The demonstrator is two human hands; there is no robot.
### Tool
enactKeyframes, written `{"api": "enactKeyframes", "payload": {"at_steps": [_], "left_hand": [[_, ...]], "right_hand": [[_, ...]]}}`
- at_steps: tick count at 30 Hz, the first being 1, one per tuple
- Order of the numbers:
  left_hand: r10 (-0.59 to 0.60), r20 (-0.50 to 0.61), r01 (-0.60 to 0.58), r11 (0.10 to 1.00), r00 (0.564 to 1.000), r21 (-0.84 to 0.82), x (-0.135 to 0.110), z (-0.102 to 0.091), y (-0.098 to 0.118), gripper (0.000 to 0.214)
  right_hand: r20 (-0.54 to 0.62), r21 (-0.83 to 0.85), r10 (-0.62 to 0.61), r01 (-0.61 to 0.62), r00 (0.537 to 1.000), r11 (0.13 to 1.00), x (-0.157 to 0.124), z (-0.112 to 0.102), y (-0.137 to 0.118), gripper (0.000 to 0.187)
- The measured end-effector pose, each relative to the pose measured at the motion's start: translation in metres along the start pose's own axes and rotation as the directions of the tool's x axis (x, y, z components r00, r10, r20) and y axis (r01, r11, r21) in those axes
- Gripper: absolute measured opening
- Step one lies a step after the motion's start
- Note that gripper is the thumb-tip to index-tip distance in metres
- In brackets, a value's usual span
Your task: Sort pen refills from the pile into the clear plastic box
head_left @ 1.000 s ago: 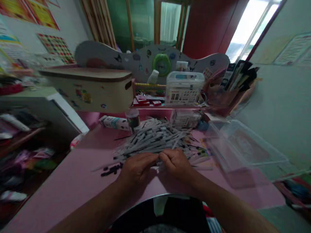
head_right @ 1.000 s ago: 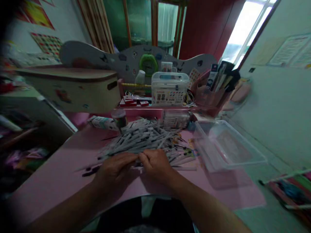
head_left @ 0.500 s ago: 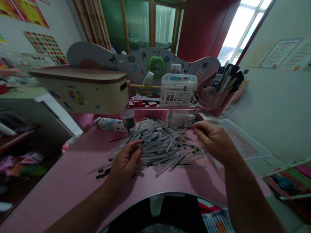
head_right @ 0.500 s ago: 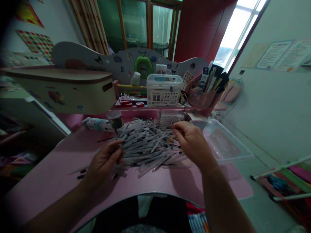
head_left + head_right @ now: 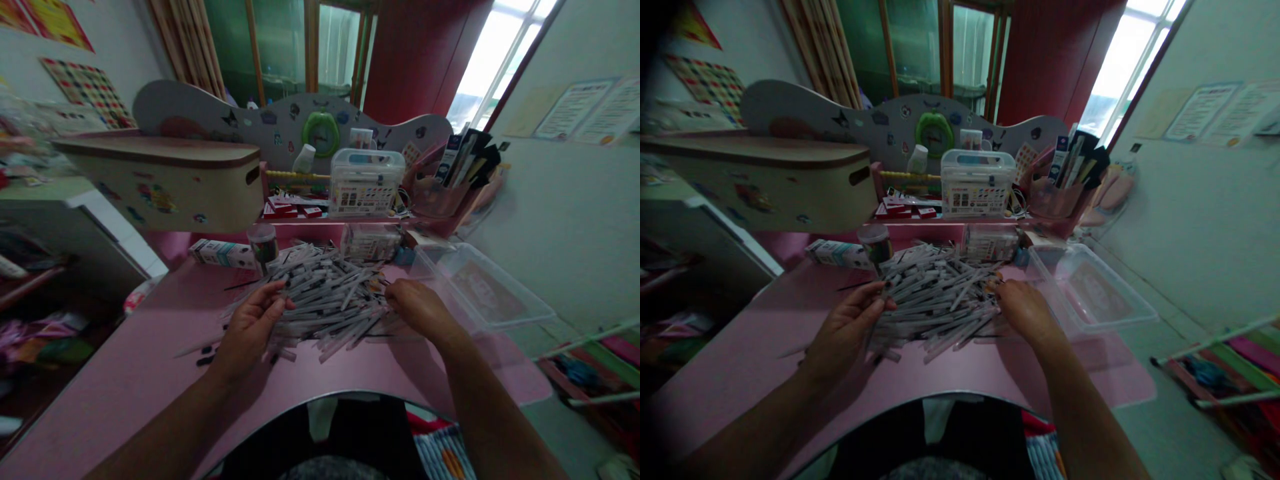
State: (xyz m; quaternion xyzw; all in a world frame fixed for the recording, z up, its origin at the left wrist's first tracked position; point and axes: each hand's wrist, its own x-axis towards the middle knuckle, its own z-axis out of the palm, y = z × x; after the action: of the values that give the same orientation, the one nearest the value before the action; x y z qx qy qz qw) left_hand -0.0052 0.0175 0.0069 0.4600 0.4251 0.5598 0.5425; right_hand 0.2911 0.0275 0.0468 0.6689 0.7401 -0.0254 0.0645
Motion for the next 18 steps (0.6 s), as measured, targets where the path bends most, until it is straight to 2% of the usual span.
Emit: {"api": "enactKeyframes", "payload": {"at_steps": [2,5,11,15,18], "left_hand": [[-0.059,-0.027,0.056,0.995,0.998,-0.081,0.001,0.000,0.003,0.035],[-0.107,-0.013,0.104,0.982,0.994,-0.159,0.002,0.001,0.005,0.038],[-0.138,0.044,0.144,0.970,0.989,-0.196,0.002,0.005,0.009,0.048],[-0.147,0.038,0.151,0.963,0.988,-0.223,0.003,0.004,0.009,0.036],[-0.174,0.035,0.178,0.951,0.984,-0.253,0.004,0.001,0.008,0.026]], "right_hand": [[0.002,-0.041,0.041,-0.041,0.999,0.998,0.003,0.008,0.001,0.026],[0.004,-0.062,0.066,-0.066,0.998,0.996,0.007,0.017,0.004,0.025],[0.060,-0.044,0.072,-0.069,0.996,0.997,0.014,0.027,0.008,0.025],[0.056,-0.023,0.067,-0.066,0.996,0.998,0.014,0.031,0.010,0.025],[0.009,0.006,0.039,-0.040,0.999,0.999,0.011,0.031,0.015,0.023]]}}
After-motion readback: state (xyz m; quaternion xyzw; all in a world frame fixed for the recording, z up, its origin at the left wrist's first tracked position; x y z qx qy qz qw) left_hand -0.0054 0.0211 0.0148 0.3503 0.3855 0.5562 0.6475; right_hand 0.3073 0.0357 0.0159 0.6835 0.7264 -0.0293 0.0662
